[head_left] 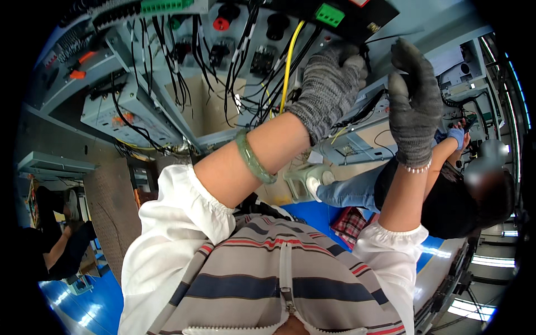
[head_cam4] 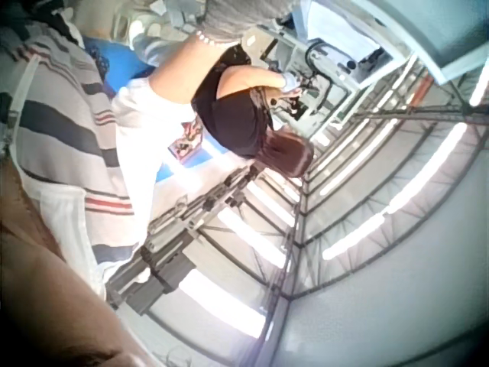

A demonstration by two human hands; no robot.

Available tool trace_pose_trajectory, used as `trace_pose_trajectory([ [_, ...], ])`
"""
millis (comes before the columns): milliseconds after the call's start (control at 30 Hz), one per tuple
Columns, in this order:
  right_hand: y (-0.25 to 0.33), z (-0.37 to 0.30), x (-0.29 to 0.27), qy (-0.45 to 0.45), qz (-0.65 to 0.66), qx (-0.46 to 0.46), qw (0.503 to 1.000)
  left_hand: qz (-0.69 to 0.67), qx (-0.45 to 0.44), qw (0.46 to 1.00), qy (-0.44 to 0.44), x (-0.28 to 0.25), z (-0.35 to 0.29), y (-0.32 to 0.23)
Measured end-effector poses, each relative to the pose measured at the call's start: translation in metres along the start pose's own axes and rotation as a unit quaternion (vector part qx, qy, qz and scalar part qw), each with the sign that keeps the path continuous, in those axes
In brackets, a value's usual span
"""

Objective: The person retrieves tools from a helmet and then works inside an open electrical cabinet, stripping wire ends and inserting them into terminal blocks. The person repeatedly handles wires and uses a wire stripper while another person works nearby.

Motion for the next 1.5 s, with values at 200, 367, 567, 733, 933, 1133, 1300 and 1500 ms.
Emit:
trace_pose_trajectory([
  [200,-0.002,0.013,0.034,0.077,-0.188,0.114,0.973,-0.168,-0.016,0.983,-0.066,-0.016,0.013,0.019],
  [367,-0.006,0.013,0.047,0.105,-0.334,0.127,0.928,-0.231,-0.002,0.969,-0.091,-0.022,0.014,0.032],
  [567,-0.008,0.005,0.050,0.067,-0.271,0.059,0.958,-0.057,-0.063,0.987,-0.137,-0.029,0.018,0.038],
  [733,-0.013,0.005,0.056,0.045,-0.299,0.031,0.953,-0.105,-0.067,0.984,-0.127,-0.029,0.021,0.037],
  [933,-0.050,0.036,0.070,0.021,-0.378,-0.028,0.925,-0.060,0.008,0.985,-0.161,-0.032,0.065,0.032],
  [1133,-0.046,0.034,0.072,-0.011,-0.259,-0.012,0.966,0.051,-0.089,0.984,-0.149,-0.032,0.070,0.044],
  [1300,-0.058,0.017,0.066,0.015,-0.075,0.069,0.995,0.063,-0.116,0.983,-0.128,-0.027,0.062,0.044],
  [1500,-0.061,0.025,0.062,0.051,-0.009,0.093,0.994,0.014,-0.010,0.988,-0.150,-0.021,0.076,0.029],
])
Point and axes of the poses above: each hand's wrist, its own z-axis towards the middle knuckle, its own x-axis out of the palm, y = z × x, the point moved 7 cm from there along z, towards the middle knuckle, and after that the axes turned 1 degree about z, right-handed, at the moved point
